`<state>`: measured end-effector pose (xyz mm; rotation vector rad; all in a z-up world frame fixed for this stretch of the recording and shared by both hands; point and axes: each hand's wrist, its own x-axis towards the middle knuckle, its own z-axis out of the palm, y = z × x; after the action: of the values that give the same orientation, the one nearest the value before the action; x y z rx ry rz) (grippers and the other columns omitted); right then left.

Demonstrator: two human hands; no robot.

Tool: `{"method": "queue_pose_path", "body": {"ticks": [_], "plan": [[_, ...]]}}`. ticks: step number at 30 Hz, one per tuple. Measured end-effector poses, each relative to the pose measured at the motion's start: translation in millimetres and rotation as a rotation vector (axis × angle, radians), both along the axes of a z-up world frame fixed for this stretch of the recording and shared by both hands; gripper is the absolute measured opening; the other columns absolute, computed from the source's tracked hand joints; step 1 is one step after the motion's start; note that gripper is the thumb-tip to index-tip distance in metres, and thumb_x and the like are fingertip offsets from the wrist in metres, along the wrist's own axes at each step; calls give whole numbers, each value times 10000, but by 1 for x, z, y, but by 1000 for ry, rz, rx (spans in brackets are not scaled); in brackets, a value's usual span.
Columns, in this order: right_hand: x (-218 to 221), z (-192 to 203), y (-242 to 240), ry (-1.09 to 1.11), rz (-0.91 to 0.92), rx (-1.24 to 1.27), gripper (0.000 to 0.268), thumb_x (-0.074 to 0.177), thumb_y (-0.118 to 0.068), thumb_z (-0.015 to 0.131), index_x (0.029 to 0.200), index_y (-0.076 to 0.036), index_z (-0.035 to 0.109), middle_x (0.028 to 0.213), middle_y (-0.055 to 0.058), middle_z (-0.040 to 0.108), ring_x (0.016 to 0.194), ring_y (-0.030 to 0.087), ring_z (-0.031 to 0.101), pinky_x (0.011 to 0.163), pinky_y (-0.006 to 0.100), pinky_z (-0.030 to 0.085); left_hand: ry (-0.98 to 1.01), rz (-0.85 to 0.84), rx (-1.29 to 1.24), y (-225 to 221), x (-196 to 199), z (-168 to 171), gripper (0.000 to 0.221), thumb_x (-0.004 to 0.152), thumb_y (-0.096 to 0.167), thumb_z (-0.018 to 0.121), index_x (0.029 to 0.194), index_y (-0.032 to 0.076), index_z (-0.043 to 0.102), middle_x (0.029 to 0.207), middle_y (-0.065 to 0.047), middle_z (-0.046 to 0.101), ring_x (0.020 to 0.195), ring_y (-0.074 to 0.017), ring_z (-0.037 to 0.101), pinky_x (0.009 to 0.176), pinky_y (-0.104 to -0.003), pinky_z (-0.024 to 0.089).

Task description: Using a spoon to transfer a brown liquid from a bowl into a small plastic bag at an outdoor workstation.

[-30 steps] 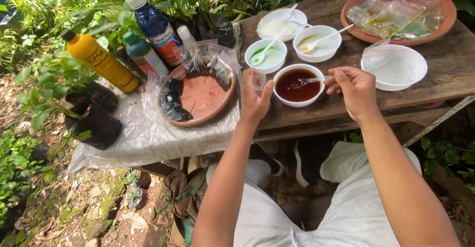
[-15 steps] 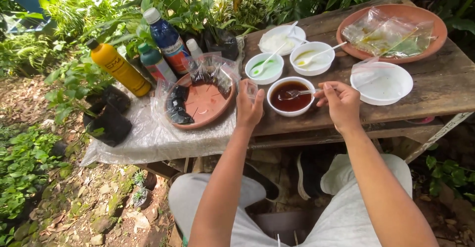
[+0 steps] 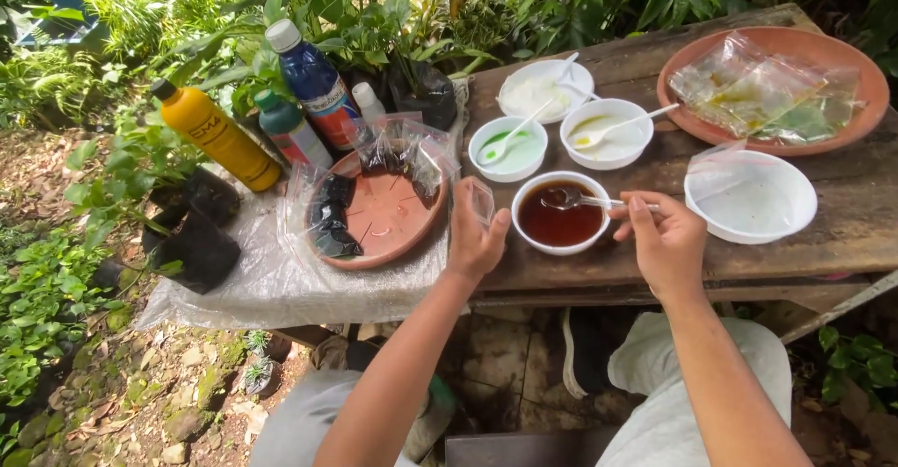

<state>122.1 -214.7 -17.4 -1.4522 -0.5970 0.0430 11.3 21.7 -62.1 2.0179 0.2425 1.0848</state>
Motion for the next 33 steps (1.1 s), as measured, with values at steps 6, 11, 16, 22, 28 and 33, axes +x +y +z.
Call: {"method": "queue_pose_path", "body": {"ticks": [6, 11, 16, 22, 28, 33], "plan": [[-1, 4, 3, 52, -21, -21, 183, 1091, -86, 579, 1152, 14, 720, 890, 193, 735, 637, 178, 676, 680, 255, 485, 51, -131, 31, 3, -12, 47, 623, 875, 681, 537, 1063, 95, 439, 825, -44, 401, 760, -172, 477, 736, -340, 452], [-5, 19, 3, 144, -79, -237, 241, 1066, -164, 591, 1140, 27, 717, 889, 137, 759, 672, 166, 669, 731, 298, 567, 292, -270, -19, 1, -28, 94, 799, 827, 757, 525, 1158, 58, 325, 1001, -38, 352, 893, -154, 379, 779, -295, 408], [-1, 13, 6, 205, -69, -229, 246, 1044, -136, 585, 1126, 54, 717, 866, 195, 758, 683, 206, 686, 723, 324, 603, 417, -397, -62, 12, -39, 102, 752, 813, 801, 490, 1028, 95, 346, 925, -5, 319, 772, -108, 322, 639, -253, 312], [0, 12, 6, 169, -66, -233, 250, 1039, -132, 585, 1137, 59, 715, 865, 196, 759, 714, 209, 693, 740, 324, 610, 517, -491, 31, 24, -28, 109, 650, 842, 696, 517, 1070, 104, 374, 886, -11, 449, 735, -129, 456, 616, -264, 405], [0, 1, 4, 140, -68, -206, 269, 1034, -133, 583, 1147, 78, 706, 897, 215, 762, 683, 221, 687, 714, 332, 608, 487, -425, -22, 15, -30, 99, 644, 828, 705, 540, 1039, 109, 419, 896, -25, 445, 773, -133, 406, 651, -277, 384], [-1, 2, 7, 133, -74, -210, 269, 1049, -127, 570, 1146, 88, 701, 896, 225, 750, 686, 234, 674, 707, 347, 605, 408, -394, -46, 18, -37, 92, 671, 799, 723, 576, 1003, 108, 402, 901, -8, 403, 779, -126, 375, 681, -285, 355]]}}
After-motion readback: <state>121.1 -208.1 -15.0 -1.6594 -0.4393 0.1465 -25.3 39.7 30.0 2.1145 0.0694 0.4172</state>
